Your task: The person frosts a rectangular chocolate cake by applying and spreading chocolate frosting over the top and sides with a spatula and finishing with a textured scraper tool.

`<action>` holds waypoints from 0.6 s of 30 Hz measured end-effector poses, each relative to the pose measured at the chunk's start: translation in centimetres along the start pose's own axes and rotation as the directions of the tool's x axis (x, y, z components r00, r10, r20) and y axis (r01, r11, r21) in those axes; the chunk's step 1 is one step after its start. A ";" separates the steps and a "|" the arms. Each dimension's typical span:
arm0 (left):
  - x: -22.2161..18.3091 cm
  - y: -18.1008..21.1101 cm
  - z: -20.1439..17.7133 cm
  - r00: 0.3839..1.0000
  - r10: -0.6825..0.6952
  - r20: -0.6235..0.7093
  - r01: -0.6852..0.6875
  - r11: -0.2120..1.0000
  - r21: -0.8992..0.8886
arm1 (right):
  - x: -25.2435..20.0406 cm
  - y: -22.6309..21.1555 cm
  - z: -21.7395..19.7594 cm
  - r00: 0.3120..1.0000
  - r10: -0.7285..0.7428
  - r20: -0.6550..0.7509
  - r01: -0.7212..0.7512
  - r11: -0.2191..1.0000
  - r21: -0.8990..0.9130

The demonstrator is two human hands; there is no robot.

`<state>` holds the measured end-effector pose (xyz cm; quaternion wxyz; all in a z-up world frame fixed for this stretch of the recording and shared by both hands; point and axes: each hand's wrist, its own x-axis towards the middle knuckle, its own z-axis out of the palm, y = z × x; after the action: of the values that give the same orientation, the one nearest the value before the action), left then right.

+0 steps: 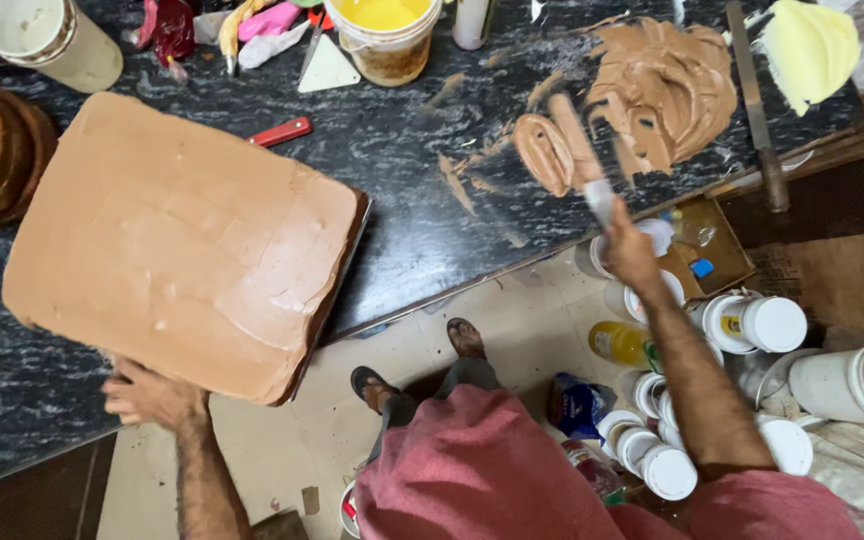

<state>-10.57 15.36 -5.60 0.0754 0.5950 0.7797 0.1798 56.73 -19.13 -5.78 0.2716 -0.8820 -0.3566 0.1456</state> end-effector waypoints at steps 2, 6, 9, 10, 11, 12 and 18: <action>1.3 -0.5 0.4 0.931 0.312 -0.189 -0.311 0.950 0.035 | -0.5 -3.0 3.7 0.998 -0.027 -0.059 0.020 0.992 -0.125; 5.0 1.0 3.6 0.933 0.330 -0.147 -0.326 0.944 0.052 | -4.7 -9.3 8.4 0.999 0.040 0.028 -0.036 0.992 -0.118; 5.1 1.7 6.0 0.916 0.394 -0.072 -0.394 0.919 0.021 | -9.2 -12.7 9.2 0.996 0.029 0.082 -0.034 0.998 0.058; 5.2 1.5 6.2 0.917 0.396 -0.043 -0.397 0.918 -0.009 | -10.3 -13.5 8.8 0.997 0.036 0.071 -0.040 0.997 0.060; 5.7 1.8 6.7 0.918 0.396 -0.029 -0.397 0.917 -0.034 | -11.4 -14.1 7.5 0.917 0.140 0.374 -0.341 0.763 0.549; 6.3 1.5 6.8 0.919 0.393 -0.021 -0.394 0.917 -0.058 | -12.1 -14.8 6.0 0.772 0.021 0.635 -0.620 0.248 0.744; 10.2 0.3 4.9 0.950 0.310 -0.021 -0.311 0.948 -0.060 | -7.0 -14.1 0.4 0.921 0.303 0.245 -0.389 0.758 0.524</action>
<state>-11.56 26.07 -9.00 0.0604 0.7067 0.6707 0.2171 43.83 -15.53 2.57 0.4609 -0.7998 -0.1468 0.3554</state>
